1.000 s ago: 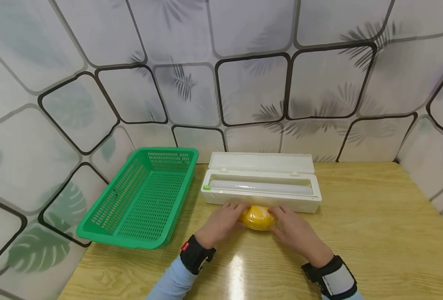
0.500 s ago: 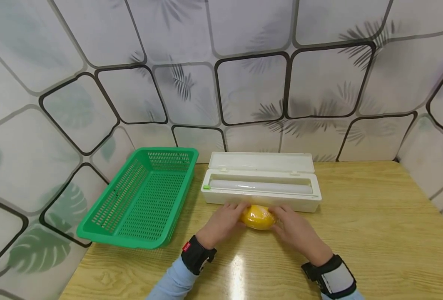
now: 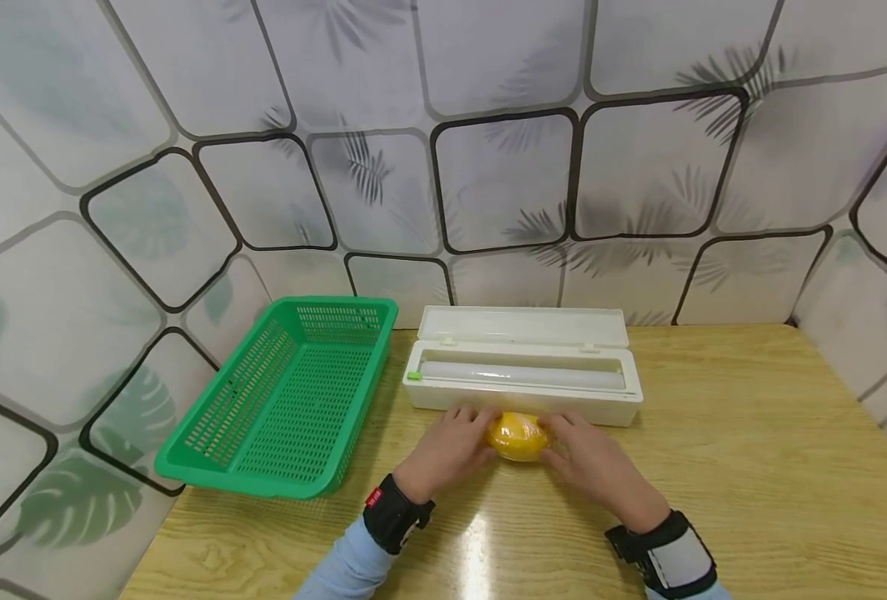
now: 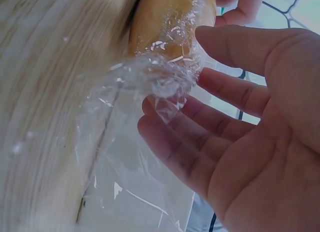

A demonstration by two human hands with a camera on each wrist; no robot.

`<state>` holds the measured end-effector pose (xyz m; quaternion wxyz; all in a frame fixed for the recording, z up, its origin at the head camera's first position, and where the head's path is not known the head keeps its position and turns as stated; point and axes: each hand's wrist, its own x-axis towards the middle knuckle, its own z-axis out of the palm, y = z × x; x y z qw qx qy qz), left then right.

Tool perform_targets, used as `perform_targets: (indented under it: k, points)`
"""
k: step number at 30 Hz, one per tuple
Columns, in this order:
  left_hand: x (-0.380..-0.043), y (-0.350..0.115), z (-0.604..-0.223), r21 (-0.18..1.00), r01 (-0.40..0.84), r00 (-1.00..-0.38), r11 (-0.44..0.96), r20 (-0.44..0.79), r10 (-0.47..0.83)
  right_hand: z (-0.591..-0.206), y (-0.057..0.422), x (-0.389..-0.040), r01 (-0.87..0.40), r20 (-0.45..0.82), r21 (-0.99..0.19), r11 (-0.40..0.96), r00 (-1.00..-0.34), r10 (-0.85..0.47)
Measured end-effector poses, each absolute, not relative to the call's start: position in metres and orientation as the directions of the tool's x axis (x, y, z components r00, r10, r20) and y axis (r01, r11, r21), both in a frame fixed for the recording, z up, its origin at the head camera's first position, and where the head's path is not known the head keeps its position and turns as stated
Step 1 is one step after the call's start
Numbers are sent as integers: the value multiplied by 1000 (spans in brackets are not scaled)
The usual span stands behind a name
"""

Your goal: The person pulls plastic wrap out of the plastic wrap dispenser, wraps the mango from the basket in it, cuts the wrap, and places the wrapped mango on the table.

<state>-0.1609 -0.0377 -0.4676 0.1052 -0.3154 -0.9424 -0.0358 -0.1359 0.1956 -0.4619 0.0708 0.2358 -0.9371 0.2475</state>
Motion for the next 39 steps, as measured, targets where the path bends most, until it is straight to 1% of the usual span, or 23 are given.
perform_targets:
  k: [5,7,10,12,16,18,21,25,29,33,36,39]
  points:
    - [-160,-37,-464,-14,601,-777,799,226,588,-455,201,-135,-438,248,-482,759,-899,-361]
    - [-159,-37,-462,-15,602,-777,798,218,591,-452,204,-135,-425,280,-492,760,-904,-324]
    - [-159,-36,-460,-21,607,-773,794,214,597,-447,213,-135,-419,369,-474,775,-893,-257]
    - [-159,-36,-460,-31,610,-770,792,214,601,-445,220,-135,-387,388,-466,796,-898,-209]
    - [-159,-37,-461,-45,618,-759,785,225,611,-444,235,-135,-265,280,-444,856,-948,-149]
    - [-159,-37,-461,-51,619,-756,784,232,612,-444,240,-136,-245,245,-419,874,-958,-151]
    - [-159,-37,-462,-62,621,-750,782,245,615,-446,244,-137,-252,252,-392,885,-954,-160]
    - [-158,-36,-463,-74,621,-743,780,264,616,-447,245,-138,-258,258,-389,884,-952,-164]
    - [-157,-36,-463,-76,617,-745,783,266,612,-446,245,-138,-259,242,-399,880,-955,-171]
    - [-157,-36,-462,-77,609,-751,789,262,606,-443,246,-137,-278,263,-417,865,-948,-178]
    - [-156,-35,-461,-73,607,-754,791,262,603,-441,247,-137,-272,282,-433,859,-946,-157]
    - [-156,-35,-460,-67,610,-753,790,261,604,-439,250,-135,-233,269,-448,863,-956,-118]
